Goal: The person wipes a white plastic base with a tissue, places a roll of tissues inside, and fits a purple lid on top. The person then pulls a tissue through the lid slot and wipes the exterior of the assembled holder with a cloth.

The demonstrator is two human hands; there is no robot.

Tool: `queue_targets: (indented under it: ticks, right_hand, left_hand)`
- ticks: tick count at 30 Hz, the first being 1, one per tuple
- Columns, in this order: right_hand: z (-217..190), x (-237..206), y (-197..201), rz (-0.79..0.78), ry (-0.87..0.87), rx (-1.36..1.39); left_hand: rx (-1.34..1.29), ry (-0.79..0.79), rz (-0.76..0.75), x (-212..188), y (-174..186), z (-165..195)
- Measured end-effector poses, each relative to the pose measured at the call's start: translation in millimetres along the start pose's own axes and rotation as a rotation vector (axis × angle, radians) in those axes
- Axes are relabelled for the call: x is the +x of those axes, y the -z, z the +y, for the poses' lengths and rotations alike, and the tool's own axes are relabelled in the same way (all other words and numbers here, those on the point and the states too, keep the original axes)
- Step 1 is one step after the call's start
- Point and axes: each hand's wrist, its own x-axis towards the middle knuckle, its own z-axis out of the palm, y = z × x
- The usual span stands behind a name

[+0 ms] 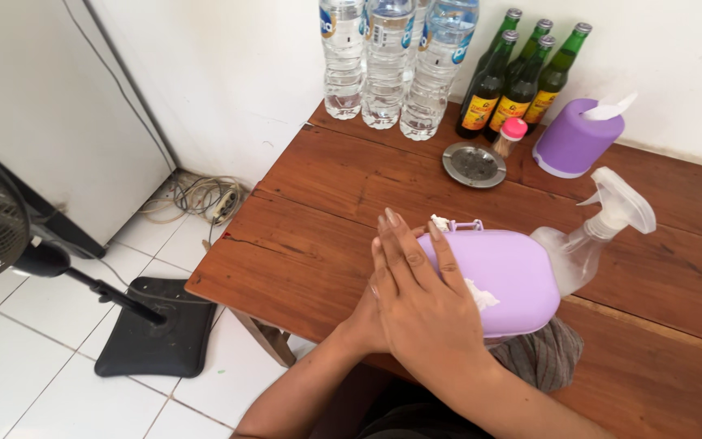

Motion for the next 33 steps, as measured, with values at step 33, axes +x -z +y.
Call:
queue_targets:
  ticks: [33]
  right_hand:
    - [62.4, 6.5, 28.0, -0.215, 0.138, 0.372]
  left_hand:
    - [0.043, -0.029, -0.023, 11.1, 3.6, 18.3]
